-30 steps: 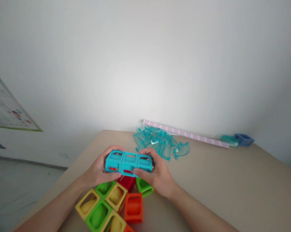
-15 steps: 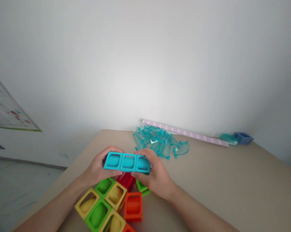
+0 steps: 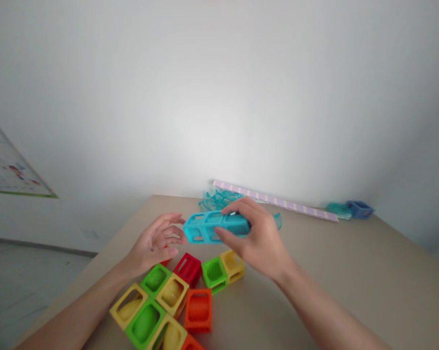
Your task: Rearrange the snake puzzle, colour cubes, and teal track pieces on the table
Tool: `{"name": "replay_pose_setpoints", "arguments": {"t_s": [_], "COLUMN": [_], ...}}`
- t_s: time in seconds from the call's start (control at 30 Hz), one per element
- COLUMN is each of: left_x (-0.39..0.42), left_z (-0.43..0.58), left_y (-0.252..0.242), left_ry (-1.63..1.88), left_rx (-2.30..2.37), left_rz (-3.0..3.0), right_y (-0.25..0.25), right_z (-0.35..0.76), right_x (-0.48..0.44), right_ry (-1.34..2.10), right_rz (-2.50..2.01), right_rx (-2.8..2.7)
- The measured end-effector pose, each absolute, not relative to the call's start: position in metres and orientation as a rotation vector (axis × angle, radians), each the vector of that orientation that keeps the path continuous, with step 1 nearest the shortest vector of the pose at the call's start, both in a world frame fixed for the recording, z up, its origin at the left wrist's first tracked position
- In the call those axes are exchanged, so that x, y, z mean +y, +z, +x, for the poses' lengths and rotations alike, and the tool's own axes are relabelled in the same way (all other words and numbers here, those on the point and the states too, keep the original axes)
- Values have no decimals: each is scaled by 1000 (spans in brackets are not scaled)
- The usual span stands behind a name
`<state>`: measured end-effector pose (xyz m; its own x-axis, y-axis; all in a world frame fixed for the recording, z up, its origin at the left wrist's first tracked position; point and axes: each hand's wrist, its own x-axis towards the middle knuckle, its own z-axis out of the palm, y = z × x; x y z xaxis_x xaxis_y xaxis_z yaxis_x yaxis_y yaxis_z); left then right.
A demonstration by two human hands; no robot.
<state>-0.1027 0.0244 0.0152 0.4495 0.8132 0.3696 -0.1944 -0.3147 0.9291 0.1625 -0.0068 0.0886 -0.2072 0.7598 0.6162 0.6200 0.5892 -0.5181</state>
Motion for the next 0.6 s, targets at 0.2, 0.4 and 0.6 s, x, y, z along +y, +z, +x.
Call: {"name": "replay_pose_setpoints", "arguments": {"t_s": [0.2, 0.4, 0.6], "left_x": [21, 21, 21], "left_z": [-103, -106, -106], "left_y": [19, 19, 19], "left_ry": [1072, 1018, 989], "left_rx": [587, 630, 639], "left_rz": [1577, 1606, 1666], "right_y": [137, 82, -2], "right_z": [232, 303, 398], "right_x": [-6, -14, -39], "right_ry": [-38, 253, -144], "right_rz": [-1490, -1642, -1607], "right_rx": [-2070, -2122, -2112]}}
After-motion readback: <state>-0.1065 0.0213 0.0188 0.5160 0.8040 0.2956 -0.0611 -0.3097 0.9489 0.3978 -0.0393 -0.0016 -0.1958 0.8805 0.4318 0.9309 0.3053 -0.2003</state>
